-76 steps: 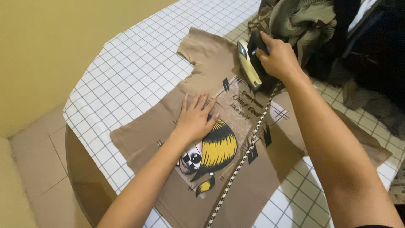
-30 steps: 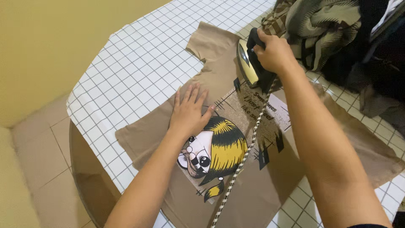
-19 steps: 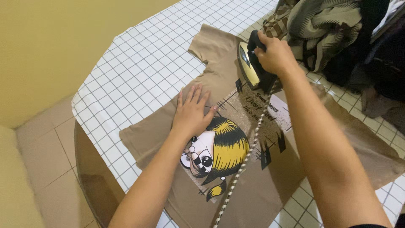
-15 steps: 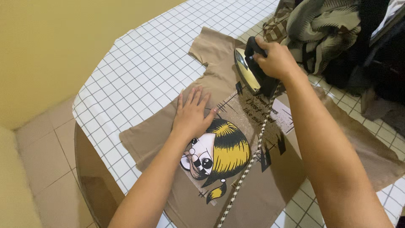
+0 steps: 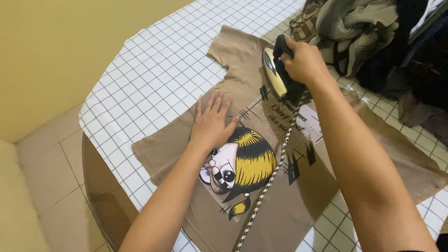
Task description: The person irons a beige t-shirt with a graphic print on a tiled table using a steam iron. After ironing, the person places the t-shirt on a hanger and then picks up a black t-shirt to begin ironing it.
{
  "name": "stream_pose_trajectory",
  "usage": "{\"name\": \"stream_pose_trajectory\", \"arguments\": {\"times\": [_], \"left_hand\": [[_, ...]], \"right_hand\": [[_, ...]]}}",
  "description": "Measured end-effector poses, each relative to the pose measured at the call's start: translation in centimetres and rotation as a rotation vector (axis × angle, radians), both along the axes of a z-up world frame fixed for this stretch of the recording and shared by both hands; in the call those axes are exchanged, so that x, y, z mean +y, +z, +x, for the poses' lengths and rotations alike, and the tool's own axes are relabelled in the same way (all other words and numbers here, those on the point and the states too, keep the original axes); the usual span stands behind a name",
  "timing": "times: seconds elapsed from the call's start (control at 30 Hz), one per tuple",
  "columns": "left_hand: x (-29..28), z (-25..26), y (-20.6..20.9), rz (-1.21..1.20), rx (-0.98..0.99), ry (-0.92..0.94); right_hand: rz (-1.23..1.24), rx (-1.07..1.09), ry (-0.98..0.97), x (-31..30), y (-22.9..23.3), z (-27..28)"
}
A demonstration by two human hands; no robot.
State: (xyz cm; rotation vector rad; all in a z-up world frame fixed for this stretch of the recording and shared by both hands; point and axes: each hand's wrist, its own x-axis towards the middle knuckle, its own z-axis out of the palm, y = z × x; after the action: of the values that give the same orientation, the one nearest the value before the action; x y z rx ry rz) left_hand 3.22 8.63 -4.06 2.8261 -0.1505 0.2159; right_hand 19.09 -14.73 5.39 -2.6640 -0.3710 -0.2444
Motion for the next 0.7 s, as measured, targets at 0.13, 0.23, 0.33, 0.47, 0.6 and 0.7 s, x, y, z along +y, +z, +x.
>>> {"name": "stream_pose_trajectory", "arguments": {"times": [0.13,0.23,0.33,0.47,0.6,0.7], "left_hand": [[0.1,-0.1,0.0,-0.005,0.014,0.002],[0.0,0.1,0.0,-0.005,0.022,0.003],[0.1,0.1,-0.3,-0.010,0.018,0.006],[0.1,0.1,-0.5,-0.002,-0.003,0.000],[0.0,0.2,-0.3,-0.022,0.005,0.004],[0.0,0.2,-0.3,0.004,0.000,0.004]], "right_hand": [[0.009,0.104,0.064,0.1,0.9,-0.7],[-0.018,-0.007,0.119,0.3,0.4,-1.1],[0.012,-0.028,0.058,0.4,-0.2,-0.3],[0.002,-0.040,0.069,0.7,-0.4,-0.1],[0.043,0.000,0.125,0.2,0.0,-0.7],[0.015,-0.075,0.119,0.5,-0.3,-0.8]]}}
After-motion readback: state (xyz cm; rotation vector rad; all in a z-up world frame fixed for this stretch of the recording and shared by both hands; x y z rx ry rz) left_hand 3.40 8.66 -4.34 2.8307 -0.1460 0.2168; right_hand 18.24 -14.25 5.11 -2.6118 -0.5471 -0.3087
